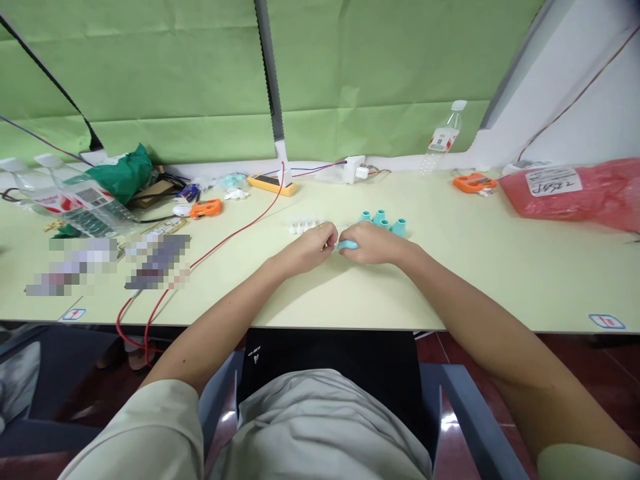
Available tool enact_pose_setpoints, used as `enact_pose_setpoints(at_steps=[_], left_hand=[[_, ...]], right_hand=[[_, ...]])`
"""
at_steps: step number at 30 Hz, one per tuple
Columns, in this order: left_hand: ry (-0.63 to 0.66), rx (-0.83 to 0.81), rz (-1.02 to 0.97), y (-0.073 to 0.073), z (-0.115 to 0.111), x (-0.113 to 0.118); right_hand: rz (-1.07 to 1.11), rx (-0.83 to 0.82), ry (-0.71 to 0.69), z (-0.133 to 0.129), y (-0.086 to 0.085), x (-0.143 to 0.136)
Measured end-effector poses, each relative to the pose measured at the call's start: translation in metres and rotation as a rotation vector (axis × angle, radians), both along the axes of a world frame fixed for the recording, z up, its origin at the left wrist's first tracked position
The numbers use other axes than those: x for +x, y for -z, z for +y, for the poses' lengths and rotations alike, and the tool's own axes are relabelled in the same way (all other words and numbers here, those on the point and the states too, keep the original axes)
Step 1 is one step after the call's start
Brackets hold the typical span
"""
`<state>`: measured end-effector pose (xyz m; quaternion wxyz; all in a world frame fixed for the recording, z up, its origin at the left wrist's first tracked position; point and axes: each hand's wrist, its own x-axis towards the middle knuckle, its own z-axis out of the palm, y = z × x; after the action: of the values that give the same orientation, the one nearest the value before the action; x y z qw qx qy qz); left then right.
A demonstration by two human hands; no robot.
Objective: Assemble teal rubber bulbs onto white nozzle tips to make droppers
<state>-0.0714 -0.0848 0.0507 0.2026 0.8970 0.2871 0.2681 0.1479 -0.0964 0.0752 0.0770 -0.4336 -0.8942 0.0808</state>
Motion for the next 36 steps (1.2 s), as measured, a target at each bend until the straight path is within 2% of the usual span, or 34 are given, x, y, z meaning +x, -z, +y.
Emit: enact_pose_setpoints(at_steps=[15, 26, 32, 36], left_hand=[[-0.021, -0.031, -0.032, 0.001, 0.000, 0.001], [0.088, -0.533, -0.370, 0.001, 0.014, -0.006], [0.089, -0.705, -0.466, -0.001, 0.018, -0.006], [0.113, -0.739, -0.538, -0.007, 0.017, -0.008]], right_hand=[[-0.029, -0.014, 0.004, -0.001, -0.001, -0.003], [0.029, 0.047, -0.110, 0.000, -0.005, 0.003], [0.057, 0.068, -0.136, 0.001, -0.005, 0.007], [0.050, 0.090, -0.109, 0.003, -0.005, 0.010]])
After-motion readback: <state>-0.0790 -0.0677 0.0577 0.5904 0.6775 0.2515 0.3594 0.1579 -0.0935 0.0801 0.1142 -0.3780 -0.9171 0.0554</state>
